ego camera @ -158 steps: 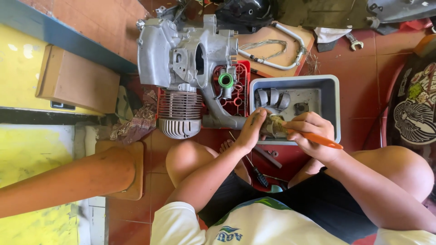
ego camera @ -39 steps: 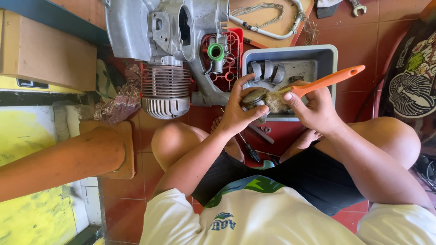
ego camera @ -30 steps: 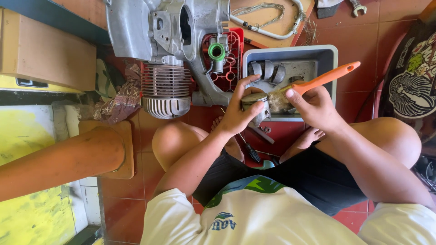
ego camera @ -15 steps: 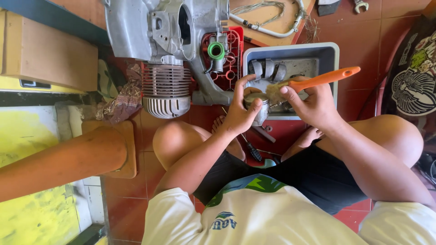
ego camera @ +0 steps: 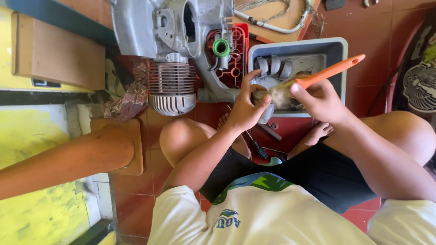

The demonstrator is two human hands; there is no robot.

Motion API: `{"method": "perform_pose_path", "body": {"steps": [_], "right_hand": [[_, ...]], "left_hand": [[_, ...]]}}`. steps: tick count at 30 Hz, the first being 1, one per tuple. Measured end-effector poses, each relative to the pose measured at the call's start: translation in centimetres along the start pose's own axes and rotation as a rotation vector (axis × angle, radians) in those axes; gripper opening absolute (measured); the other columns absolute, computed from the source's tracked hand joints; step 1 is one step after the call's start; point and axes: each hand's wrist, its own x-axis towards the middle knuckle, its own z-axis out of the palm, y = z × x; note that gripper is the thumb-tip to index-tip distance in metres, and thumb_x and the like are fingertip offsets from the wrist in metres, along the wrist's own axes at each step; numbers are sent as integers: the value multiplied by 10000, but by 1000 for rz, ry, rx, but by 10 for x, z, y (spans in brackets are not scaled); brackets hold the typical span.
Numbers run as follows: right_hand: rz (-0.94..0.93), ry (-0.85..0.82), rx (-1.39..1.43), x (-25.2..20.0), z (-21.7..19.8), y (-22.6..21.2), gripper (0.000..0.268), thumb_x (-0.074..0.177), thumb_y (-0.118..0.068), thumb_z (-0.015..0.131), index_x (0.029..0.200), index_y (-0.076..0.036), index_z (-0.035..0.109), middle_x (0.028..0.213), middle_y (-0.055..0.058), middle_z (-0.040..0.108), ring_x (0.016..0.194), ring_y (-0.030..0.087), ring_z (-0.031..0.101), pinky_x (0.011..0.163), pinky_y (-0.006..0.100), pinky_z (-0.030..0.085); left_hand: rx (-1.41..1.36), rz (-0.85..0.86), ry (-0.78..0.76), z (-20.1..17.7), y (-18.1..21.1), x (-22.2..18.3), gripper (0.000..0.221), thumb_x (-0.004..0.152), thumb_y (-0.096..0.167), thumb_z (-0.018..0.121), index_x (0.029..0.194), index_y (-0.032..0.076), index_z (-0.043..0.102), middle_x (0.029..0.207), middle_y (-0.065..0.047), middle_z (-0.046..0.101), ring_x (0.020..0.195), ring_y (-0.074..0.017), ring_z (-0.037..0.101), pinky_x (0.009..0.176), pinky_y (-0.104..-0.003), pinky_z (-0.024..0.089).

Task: Cleaning a motorcycle piston and its rings using a brush and cleaning solution

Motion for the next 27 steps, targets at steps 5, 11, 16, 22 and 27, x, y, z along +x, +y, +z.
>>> {"method": "perform_pose_path", "body": {"steps": [5, 11, 16, 22, 27], "right_hand": [[-49, -140, -135, 6, -3, -6, 246, 1046, -155, 660, 817, -66, 648, 632, 56, 572, 587, 159, 492, 666, 328, 463], [-44, 4, -285, 1, -2, -4, 241, 1067, -186, 689, 880, -35, 673, 677, 117, 620, 585, 223, 546, 705, 401, 490], [-106, -22, -246, -7, 20, -9, 200, 1012, -182, 723, 909, -14, 686, 824, 164, 696, 792, 328, 659, 798, 464, 524], [-113, 95, -393, 3, 7, 12, 200, 1027, -192, 734, 936, -15, 709, 734, 154, 675, 704, 366, 662, 725, 436, 524], [-90, 143, -396, -2, 18, -2, 178, 1031, -153, 716, 921, -17, 747, 709, 170, 689, 672, 365, 651, 689, 439, 507]], "left_hand": [[-20, -69, -8, 0, 9, -2, 938, 924, 792, 504, 1549, 119, 314, 1011, -148, 678, 831, -224, 645, 786, -404, 550], [-83, -40, 32, -6, -18, 0, 707, 1032, 682, 432, 1540, 198, 345, 1061, -104, 653, 937, -187, 596, 848, -413, 516], [12, -43, 101, -10, -24, 7, 661, 1046, 672, 406, 1512, 203, 383, 1080, -101, 645, 994, -218, 589, 923, -459, 494], [-16, -48, 91, 0, -17, 4, 753, 1014, 744, 377, 1486, 160, 435, 1056, -120, 636, 986, -202, 585, 914, -427, 473], [-54, 24, 153, -1, -11, 3, 727, 1023, 716, 402, 1505, 172, 415, 1095, -110, 640, 988, -162, 575, 916, -371, 458]]}}
